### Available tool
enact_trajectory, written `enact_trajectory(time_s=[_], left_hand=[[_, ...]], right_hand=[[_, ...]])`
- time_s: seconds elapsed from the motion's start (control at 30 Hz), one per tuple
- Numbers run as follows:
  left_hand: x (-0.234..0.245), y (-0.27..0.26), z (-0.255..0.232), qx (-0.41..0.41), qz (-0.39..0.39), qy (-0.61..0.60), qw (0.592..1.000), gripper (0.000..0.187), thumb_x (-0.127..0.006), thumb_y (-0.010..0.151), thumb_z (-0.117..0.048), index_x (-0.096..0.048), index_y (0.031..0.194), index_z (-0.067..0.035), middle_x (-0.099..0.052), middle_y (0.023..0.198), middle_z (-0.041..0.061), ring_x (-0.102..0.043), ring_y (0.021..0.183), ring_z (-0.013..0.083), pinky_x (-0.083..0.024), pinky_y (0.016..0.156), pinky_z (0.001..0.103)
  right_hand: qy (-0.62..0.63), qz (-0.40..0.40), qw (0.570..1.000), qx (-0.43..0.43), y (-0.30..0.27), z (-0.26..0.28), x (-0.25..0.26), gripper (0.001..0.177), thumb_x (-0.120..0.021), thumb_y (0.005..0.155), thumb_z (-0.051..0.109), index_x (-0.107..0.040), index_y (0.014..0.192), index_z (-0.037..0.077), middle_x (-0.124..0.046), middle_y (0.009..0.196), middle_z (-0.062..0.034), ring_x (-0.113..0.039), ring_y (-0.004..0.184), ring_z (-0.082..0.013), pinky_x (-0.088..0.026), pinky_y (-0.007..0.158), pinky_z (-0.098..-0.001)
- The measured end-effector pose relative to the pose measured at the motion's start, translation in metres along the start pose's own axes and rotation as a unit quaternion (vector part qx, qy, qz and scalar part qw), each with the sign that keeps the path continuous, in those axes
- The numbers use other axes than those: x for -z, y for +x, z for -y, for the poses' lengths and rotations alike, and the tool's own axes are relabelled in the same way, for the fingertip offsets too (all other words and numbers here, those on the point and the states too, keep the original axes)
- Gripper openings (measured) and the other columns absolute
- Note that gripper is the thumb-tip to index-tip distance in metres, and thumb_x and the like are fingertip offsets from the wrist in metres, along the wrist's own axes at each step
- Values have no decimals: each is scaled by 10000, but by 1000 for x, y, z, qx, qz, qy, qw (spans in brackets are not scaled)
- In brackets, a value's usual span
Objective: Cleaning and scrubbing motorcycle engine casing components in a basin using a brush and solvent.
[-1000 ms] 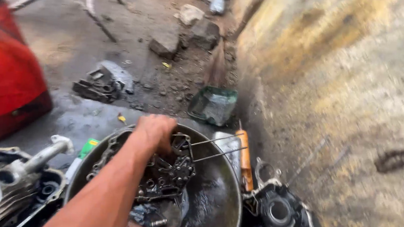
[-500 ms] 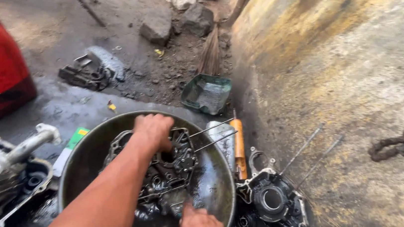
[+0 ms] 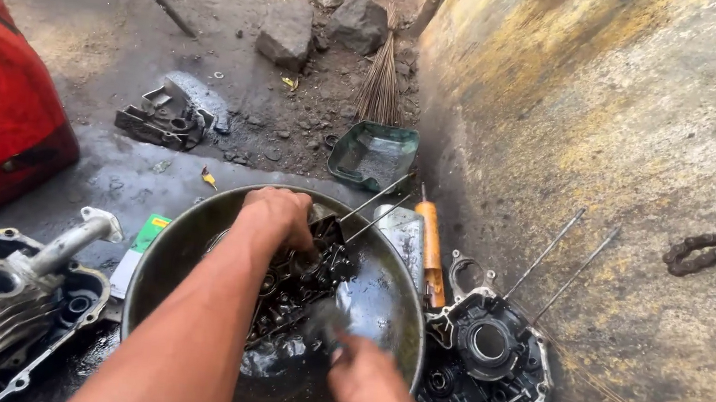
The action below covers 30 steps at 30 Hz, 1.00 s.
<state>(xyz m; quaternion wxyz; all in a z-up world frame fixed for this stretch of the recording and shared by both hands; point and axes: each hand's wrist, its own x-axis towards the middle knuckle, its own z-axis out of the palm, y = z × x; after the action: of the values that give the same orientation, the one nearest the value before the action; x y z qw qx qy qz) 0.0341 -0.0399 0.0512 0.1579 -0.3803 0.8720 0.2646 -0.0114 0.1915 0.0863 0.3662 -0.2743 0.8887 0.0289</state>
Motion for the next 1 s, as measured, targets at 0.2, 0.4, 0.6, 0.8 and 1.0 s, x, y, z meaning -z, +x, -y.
enact_trajectory(time_s=[0.2,0.4,0.6,0.8,1.0], left_hand=[[5,-12,-6,23,-22,-45,998,868,-798,723,-708,-623,1401,-195,-611,1454,69,-580,1355,234,-483,1109,390],[4,-10,-9,27,-22,-57,998,897,-769,737,-750,-615,1420,-189,-597,1455,87,-568,1360,246,-476,1104,402],[8,-17,-18,31,-14,-38,999,887,-829,689,-714,-636,1393,-212,-637,1421,51,-597,1338,232,-512,1068,399],[-9,-14,-29,15,-45,-16,999,828,-939,648,-551,-678,1349,-195,-669,1392,47,-633,1300,237,-550,1014,417],[-13,-25,-12,54,-49,-67,995,664,-908,748,-445,-674,1323,-208,-624,1401,43,-592,1315,255,-534,1020,426]], right_hand=[[-32,-57,998,-16,9,-2,4,533,-539,974,269,-516,1505,306,-672,1325,-172,-666,1224,-295,-497,1096,-414],[-13,-37,999,-26,2,16,-11,660,-545,1003,273,-276,1605,311,-641,1295,-217,-712,1162,-357,-501,1087,-437],[35,-161,982,88,39,-7,-16,432,-627,943,287,-628,1351,146,-714,1194,-240,-713,1112,-370,-542,1006,-455],[-60,-93,992,68,45,18,-4,411,-626,929,255,-633,1298,76,-687,1175,-279,-668,1156,-415,-518,1024,-460],[-63,-118,983,121,69,26,-7,403,-674,875,278,-665,1197,35,-707,1109,-265,-686,1099,-403,-548,936,-469]])
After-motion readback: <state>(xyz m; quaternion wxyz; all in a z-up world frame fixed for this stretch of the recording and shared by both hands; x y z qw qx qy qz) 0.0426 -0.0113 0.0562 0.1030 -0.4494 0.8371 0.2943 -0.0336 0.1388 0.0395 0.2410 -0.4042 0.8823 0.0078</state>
